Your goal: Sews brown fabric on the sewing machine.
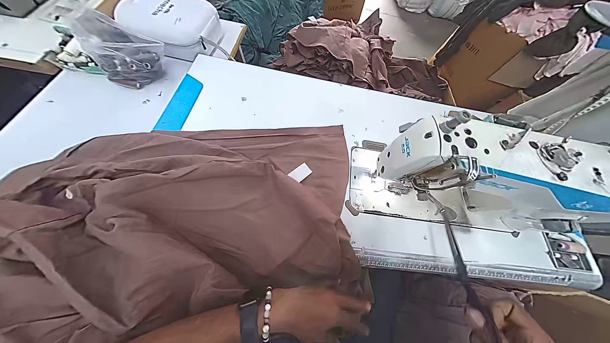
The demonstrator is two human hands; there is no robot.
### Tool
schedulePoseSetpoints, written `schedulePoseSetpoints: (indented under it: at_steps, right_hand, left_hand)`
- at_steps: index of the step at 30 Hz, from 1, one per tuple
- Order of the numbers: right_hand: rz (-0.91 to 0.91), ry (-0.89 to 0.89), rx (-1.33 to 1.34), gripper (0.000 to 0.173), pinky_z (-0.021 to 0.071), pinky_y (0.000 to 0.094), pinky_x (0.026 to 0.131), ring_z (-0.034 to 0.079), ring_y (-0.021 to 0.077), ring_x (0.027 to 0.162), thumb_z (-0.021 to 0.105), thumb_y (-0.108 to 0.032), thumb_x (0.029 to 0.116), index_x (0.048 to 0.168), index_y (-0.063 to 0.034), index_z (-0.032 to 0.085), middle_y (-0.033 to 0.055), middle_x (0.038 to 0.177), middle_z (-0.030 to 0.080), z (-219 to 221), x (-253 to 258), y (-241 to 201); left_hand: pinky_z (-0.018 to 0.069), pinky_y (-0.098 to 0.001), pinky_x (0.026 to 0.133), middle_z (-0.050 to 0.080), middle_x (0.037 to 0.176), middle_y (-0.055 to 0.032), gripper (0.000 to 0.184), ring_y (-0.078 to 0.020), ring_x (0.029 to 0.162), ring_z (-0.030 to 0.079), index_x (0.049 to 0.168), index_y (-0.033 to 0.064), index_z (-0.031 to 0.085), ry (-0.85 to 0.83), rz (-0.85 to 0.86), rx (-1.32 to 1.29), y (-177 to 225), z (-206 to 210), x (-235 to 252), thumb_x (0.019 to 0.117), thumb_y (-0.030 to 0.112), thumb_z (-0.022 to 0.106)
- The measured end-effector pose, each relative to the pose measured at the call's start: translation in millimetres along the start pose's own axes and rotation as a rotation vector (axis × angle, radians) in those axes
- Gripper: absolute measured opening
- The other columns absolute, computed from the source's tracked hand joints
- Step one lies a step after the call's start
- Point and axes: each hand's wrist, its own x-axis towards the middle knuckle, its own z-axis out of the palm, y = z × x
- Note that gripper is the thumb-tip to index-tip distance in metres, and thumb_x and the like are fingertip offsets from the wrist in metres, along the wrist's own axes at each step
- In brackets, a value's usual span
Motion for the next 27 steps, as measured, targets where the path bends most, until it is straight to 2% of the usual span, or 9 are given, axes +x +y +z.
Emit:
schedulePoseSetpoints:
  at_steps: [4, 8, 10, 12, 17, 20, 23, 25, 27]
  right_hand:
    - [0.194, 0.225, -0.626, 0.032, 0.0615, 0.0464, 0.056, 0.068, 0.0250, 0.059, 0.065, -0.020, 0.0985, 0.115, 0.0046, 0.054, 0.0145, 0.082, 0.066, -23.3, 46.5, 24.2]
    - [0.270, 0.319, -1.093, 0.025, 0.0486, 0.0748, 0.075, 0.068, 0.0533, 0.093, 0.067, -0.019, 0.0968, 0.115, -0.0015, 0.069, 0.0293, 0.100, 0.071, -27.3, 85.3, 22.7]
    - [0.071, 0.338, -1.120, 0.030, 0.0503, 0.0728, 0.079, 0.068, 0.0522, 0.101, 0.063, -0.026, 0.0999, 0.117, -0.0025, 0.071, 0.0285, 0.109, 0.071, 3.3, 82.5, -3.3]
    - [-0.280, 0.291, -1.006, 0.039, 0.0597, 0.0560, 0.083, 0.072, 0.0357, 0.103, 0.057, -0.037, 0.1033, 0.123, -0.0051, 0.070, 0.0182, 0.115, 0.073, 64.2, 72.6, -20.5]
    - [-0.865, 0.022, -1.005, 0.054, 0.0304, 0.0526, 0.123, 0.038, 0.0243, 0.151, 0.051, -0.039, 0.1018, 0.154, -0.0232, 0.050, 0.0035, 0.162, 0.044, 206.3, 73.4, 54.0]
    - [-1.064, 0.163, -0.860, 0.035, 0.0462, 0.0385, 0.115, 0.057, 0.0168, 0.136, 0.057, -0.013, 0.1019, 0.134, -0.0208, 0.067, -0.0014, 0.139, 0.067, 189.7, 50.2, 106.8]
    - [-0.801, 0.117, -0.981, 0.034, 0.0584, 0.0323, 0.083, 0.072, 0.0120, 0.093, 0.061, -0.012, 0.0958, 0.127, -0.0219, 0.070, -0.0041, 0.096, 0.076, 193.4, 22.0, 118.2]
    - [-0.399, -0.140, -1.092, 0.031, 0.0620, 0.0474, 0.065, 0.075, 0.0292, 0.079, 0.063, -0.009, 0.0912, 0.121, -0.0125, 0.071, 0.0104, 0.088, 0.075, 217.6, 28.2, 100.1]
    - [0.072, -0.498, -1.042, 0.034, 0.0549, 0.0638, 0.089, 0.067, 0.0455, 0.113, 0.051, -0.011, 0.1025, 0.133, -0.0011, 0.063, 0.0266, 0.120, 0.069, 241.5, 58.9, 85.0]
  left_hand:
    - [0.0573, -0.0439, 0.097, 0.072, 0.127, -0.0012, 0.022, -0.0154, 0.111, 0.070, 0.119, 0.0173, 0.076, 0.007, -0.023, -0.141, 33.5, -39.1, 22.9, 0.1016, 0.018, 0.062]
    - [0.0574, -0.0490, 0.069, 0.072, 0.087, -0.0049, 0.020, -0.0232, 0.080, 0.070, 0.107, 0.0168, 0.074, 0.392, -0.500, 0.556, 25.1, -171.0, 35.1, 0.1020, 0.028, 0.058]
    - [0.0526, -0.0599, 0.091, 0.070, 0.121, -0.0126, 0.044, -0.0333, 0.115, 0.066, 0.123, 0.0125, 0.070, 0.403, -0.734, 0.887, -29.8, -226.9, 36.9, 0.1043, 0.046, 0.048]
    - [0.0248, -0.0629, 0.122, 0.035, 0.166, -0.0096, 0.079, -0.0333, 0.153, 0.032, 0.159, 0.0135, 0.038, 0.369, -0.887, 0.942, -85.1, -273.1, 36.0, 0.1029, 0.068, 0.025]
    - [0.0200, -0.0602, 0.124, 0.038, 0.164, -0.0033, 0.072, -0.0295, 0.153, 0.032, 0.155, 0.0210, 0.044, 0.689, -0.744, 1.053, -154.1, -352.4, 27.8, 0.1038, 0.066, 0.023]
    - [0.0275, -0.0519, 0.123, 0.047, 0.158, -0.0069, 0.066, -0.0284, 0.149, 0.039, 0.147, 0.0140, 0.052, 0.868, -0.599, 1.079, -156.1, -349.0, 10.6, 0.1028, 0.060, 0.037]
    - [0.0227, -0.0547, 0.126, 0.042, 0.163, -0.0045, 0.077, -0.0276, 0.154, 0.032, 0.155, 0.0166, 0.046, 0.738, -0.692, 0.960, -137.9, -298.5, -9.7, 0.1010, 0.070, 0.031]
    - [0.0200, -0.0542, 0.127, 0.037, 0.166, 0.0028, 0.075, -0.0241, 0.156, 0.027, 0.158, 0.0240, 0.042, 0.632, -0.699, 0.961, -113.2, -252.6, -11.5, 0.1007, 0.071, 0.029]
    - [0.0174, -0.0576, 0.127, 0.032, 0.167, 0.0100, 0.069, -0.0235, 0.157, 0.022, 0.158, 0.0333, 0.040, 0.574, -0.671, 0.963, -88.1, -203.6, -13.2, 0.1017, 0.070, 0.028]
